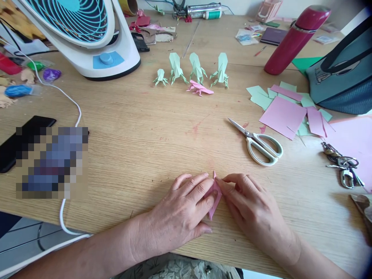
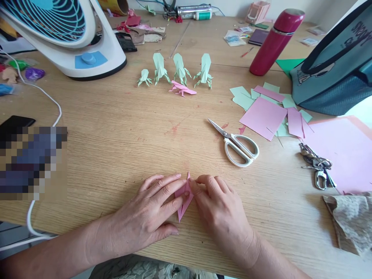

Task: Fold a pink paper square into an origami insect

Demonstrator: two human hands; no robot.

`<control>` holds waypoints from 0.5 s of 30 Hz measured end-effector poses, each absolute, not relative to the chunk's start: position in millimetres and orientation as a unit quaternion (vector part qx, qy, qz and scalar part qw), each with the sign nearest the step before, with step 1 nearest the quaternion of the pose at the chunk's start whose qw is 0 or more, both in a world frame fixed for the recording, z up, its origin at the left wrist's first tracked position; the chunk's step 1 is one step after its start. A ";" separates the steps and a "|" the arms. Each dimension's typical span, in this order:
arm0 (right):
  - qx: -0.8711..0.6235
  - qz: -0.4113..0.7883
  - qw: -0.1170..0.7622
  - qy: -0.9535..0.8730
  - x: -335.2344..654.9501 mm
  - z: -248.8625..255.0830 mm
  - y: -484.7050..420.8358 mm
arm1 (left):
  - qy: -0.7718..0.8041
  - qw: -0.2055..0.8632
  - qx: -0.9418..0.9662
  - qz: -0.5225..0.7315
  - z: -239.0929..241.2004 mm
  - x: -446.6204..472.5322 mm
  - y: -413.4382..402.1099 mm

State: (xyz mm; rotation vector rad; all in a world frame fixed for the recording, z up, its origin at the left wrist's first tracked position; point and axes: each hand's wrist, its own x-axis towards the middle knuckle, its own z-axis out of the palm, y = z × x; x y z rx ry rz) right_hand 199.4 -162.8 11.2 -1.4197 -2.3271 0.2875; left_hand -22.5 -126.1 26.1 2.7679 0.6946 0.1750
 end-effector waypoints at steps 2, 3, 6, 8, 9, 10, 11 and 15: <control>-0.483 0.055 0.170 -0.857 200.8 11.7 -163.6 | 0.238 0.126 0.961 0.059 25.3 -22.7 -127.7; -0.476 0.034 0.158 -0.864 201.1 11.8 -163.9 | 0.235 0.117 0.963 0.059 24.7 -22.9 -128.5; -0.468 0.005 0.133 -0.873 201.2 11.2 -165.5 | 0.230 0.096 0.967 0.059 22.9 -23.9 -130.3; -0.471 0.012 0.125 -0.873 201.4 10.2 -166.9 | 0.230 0.094 0.967 0.055 21.7 -24.6 -130.9; -0.472 0.020 0.125 -0.873 201.6 9.7 -167.4 | 0.232 0.095 0.967 0.054 21.1 -24.8 -131.2; -0.473 0.030 0.127 -0.871 201.7 9.3 -167.6 | 0.233 0.098 0.966 0.054 20.5 -25.0 -131.4; -0.474 0.040 0.131 -0.870 201.7 9.1 -167.4 | 0.234 0.102 0.965 0.056 19.8 -25.1 -131.7; -0.472 0.083 0.157 -0.864 200.3 10.3 -162.8 | 0.242 0.118 0.961 0.062 17.8 -25.2 -132.7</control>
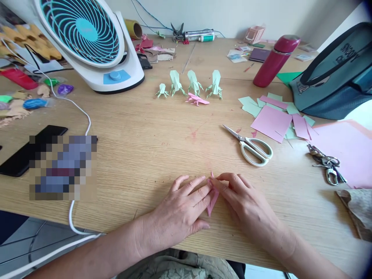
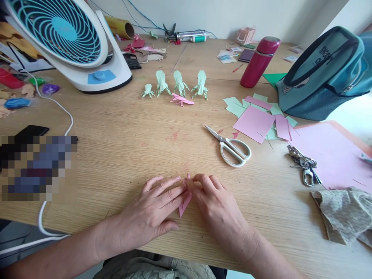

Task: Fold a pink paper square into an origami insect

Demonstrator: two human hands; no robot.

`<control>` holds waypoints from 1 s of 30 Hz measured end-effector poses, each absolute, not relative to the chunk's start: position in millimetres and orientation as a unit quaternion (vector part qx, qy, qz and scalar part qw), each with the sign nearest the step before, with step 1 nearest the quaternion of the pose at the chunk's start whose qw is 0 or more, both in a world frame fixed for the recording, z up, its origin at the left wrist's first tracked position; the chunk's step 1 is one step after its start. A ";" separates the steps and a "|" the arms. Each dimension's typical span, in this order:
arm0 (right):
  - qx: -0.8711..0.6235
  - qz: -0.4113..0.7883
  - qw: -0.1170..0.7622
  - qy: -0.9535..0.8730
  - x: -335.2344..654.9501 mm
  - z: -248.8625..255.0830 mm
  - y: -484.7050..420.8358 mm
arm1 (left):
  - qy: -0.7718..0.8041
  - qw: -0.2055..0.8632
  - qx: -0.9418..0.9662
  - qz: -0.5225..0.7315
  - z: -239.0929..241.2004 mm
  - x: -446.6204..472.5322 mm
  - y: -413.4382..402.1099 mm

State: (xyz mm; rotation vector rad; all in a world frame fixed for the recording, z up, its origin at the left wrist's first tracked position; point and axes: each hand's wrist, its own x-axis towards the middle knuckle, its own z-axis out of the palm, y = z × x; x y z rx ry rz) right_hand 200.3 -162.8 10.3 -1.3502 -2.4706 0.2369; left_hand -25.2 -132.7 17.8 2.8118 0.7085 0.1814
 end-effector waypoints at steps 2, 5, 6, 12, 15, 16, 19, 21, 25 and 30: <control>-0.468 0.089 0.168 -0.863 198.3 11.5 -160.6 | 0.244 0.122 0.960 0.069 17.4 -25.2 -132.3; -0.462 0.098 0.180 -0.863 194.4 12.2 -162.1 | 0.240 0.119 0.959 0.092 17.1 -24.5 -129.8; -0.463 0.105 0.190 -0.859 193.0 11.7 -164.1 | 0.238 0.117 0.959 0.102 17.0 -23.9 -128.9; -0.505 0.105 0.259 -0.817 186.6 3.6 -180.1 | 0.233 0.095 0.956 0.153 16.3 -18.9 -127.7; -0.512 0.095 0.266 -0.811 185.3 1.4 -183.5 | 0.235 0.087 0.956 0.150 18.9 -17.6 -126.0; -0.514 0.098 0.272 -0.808 185.0 1.1 -184.0 | 0.235 0.089 0.957 0.145 19.9 -17.6 -124.6; -0.527 0.114 0.278 -0.795 184.6 0.8 -185.0 | 0.223 0.096 0.959 0.145 21.6 -17.8 -118.0; -0.533 0.124 0.280 -0.789 184.6 0.8 -185.7 | 0.214 0.107 0.958 0.159 21.8 -17.5 -113.1; -0.517 0.121 0.282 -0.799 185.1 2.1 -186.6 | 0.223 0.185 0.943 0.164 25.3 -13.7 -105.1; -0.502 0.103 0.282 -0.811 186.7 4.5 -186.2 | 0.281 0.289 0.902 0.152 31.6 -4.9 -95.9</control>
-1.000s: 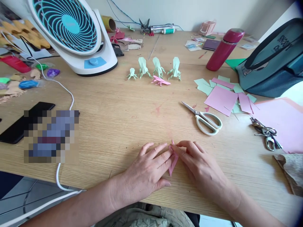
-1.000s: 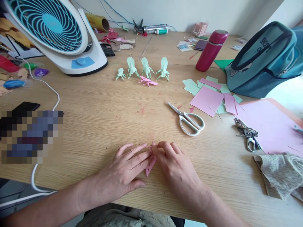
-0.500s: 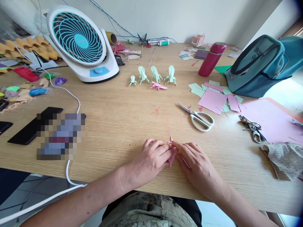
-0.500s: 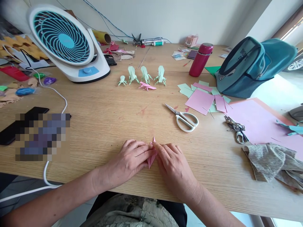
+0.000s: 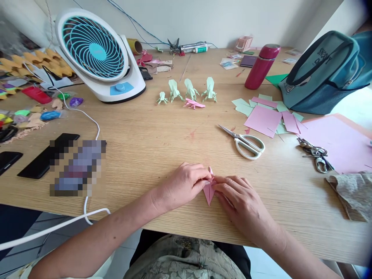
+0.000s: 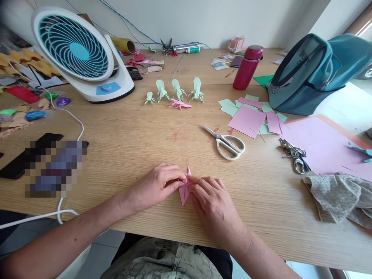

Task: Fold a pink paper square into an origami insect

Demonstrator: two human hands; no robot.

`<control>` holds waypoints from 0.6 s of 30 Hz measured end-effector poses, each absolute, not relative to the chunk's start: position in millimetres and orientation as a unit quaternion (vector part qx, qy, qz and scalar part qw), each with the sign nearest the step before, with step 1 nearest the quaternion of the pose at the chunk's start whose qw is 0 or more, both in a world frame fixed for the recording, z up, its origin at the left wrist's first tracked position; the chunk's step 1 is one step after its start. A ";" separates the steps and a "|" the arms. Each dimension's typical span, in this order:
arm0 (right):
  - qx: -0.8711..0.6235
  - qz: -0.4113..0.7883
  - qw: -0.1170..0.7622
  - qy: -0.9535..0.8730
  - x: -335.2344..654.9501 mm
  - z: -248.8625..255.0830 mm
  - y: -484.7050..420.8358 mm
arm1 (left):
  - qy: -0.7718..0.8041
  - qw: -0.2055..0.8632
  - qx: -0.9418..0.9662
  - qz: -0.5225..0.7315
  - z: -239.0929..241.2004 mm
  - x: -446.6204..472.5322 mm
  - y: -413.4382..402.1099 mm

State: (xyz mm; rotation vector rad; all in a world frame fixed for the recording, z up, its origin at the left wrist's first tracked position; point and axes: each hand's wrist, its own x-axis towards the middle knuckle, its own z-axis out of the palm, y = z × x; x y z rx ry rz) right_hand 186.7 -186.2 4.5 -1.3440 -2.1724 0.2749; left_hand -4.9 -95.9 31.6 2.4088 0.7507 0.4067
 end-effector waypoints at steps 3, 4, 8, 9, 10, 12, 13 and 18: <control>-0.494 0.098 0.276 -0.819 187.3 5.8 -186.0 | 0.313 0.335 0.878 0.137 31.0 -0.8 -91.4; -0.492 0.096 0.275 -0.821 187.4 6.2 -186.0 | 0.324 0.345 0.871 0.131 30.4 0.2 -90.6; -0.485 0.087 0.279 -0.824 187.0 7.6 -186.2 | 0.365 0.351 0.851 0.138 28.0 2.5 -92.0; -0.483 0.088 0.280 -0.825 186.9 7.8 -186.2 | 0.370 0.349 0.849 0.144 27.3 2.8 -93.1; -0.481 0.089 0.280 -0.826 186.7 8.0 -186.1 | 0.374 0.343 0.848 0.151 26.3 3.0 -94.5; -0.478 0.090 0.278 -0.829 186.7 8.3 -185.8 | 0.379 0.318 0.853 0.166 23.2 3.1 -97.0; -0.477 0.089 0.275 -0.830 186.8 8.4 -185.5 | 0.379 0.295 0.859 0.176 20.9 3.2 -98.0; -0.481 0.079 0.259 -0.834 187.6 9.6 -184.4 | 0.317 0.151 0.916 0.194 9.1 3.2 -100.5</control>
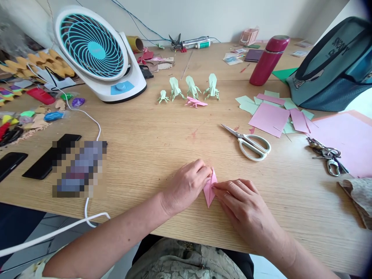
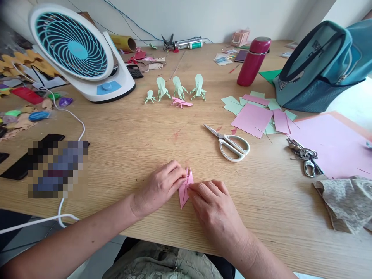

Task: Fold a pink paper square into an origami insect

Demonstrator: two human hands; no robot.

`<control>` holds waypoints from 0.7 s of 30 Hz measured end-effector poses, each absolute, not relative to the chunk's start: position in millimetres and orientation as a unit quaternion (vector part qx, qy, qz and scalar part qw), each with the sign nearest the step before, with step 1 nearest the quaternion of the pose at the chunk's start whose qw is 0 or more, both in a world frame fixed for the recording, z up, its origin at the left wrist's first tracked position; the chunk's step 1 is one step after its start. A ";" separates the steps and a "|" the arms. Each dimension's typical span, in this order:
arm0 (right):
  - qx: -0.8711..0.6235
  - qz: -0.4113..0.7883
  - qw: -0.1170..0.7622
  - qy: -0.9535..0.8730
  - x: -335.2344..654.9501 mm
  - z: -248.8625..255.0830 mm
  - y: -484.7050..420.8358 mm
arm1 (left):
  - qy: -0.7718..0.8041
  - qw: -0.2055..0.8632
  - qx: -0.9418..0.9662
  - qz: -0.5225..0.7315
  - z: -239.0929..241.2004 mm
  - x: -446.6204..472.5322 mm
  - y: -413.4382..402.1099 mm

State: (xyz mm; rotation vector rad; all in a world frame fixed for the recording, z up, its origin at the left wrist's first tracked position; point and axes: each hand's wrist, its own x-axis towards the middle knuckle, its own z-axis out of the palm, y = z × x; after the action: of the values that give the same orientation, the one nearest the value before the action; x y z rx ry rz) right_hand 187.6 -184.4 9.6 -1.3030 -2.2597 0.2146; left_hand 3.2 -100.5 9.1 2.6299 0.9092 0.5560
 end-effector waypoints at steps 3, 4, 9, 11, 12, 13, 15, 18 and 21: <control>-0.483 0.076 0.252 -0.835 188.1 9.5 -184.6 | 0.279 0.083 0.935 0.203 8.5 -0.8 -102.7; -0.483 0.076 0.252 -0.835 188.3 9.4 -184.9 | 0.264 0.067 0.940 0.206 9.6 -3.7 -104.0; -0.476 0.071 0.263 -0.836 189.6 8.8 -186.7 | 0.196 0.032 0.964 0.177 17.1 -24.2 -112.6; -0.472 0.067 0.266 -0.838 190.1 8.8 -187.1 | 0.186 0.018 0.970 0.159 18.2 -29.8 -114.9; -0.468 0.064 0.266 -0.840 190.4 8.6 -187.1 | 0.182 0.012 0.972 0.149 18.3 -31.5 -115.4; -0.465 0.060 0.268 -0.842 190.6 8.4 -187.1 | 0.178 0.010 0.974 0.141 18.2 -32.6 -115.5; -0.458 0.054 0.269 -0.845 191.2 7.8 -186.9 | 0.170 0.015 0.977 0.130 18.0 -34.1 -114.4; -0.452 0.050 0.268 -0.849 192.4 7.1 -186.3 | 0.162 0.035 0.978 0.125 18.3 -36.7 -111.2; -0.446 0.051 0.265 -0.853 193.6 7.4 -185.5 | 0.154 0.056 0.980 0.115 18.9 -40.1 -108.0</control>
State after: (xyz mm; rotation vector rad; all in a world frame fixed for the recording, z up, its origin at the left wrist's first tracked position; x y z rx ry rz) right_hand 193.6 -185.5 7.4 -1.2053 -2.3052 0.1385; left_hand -40.1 -108.0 18.9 2.9732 0.4687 0.3499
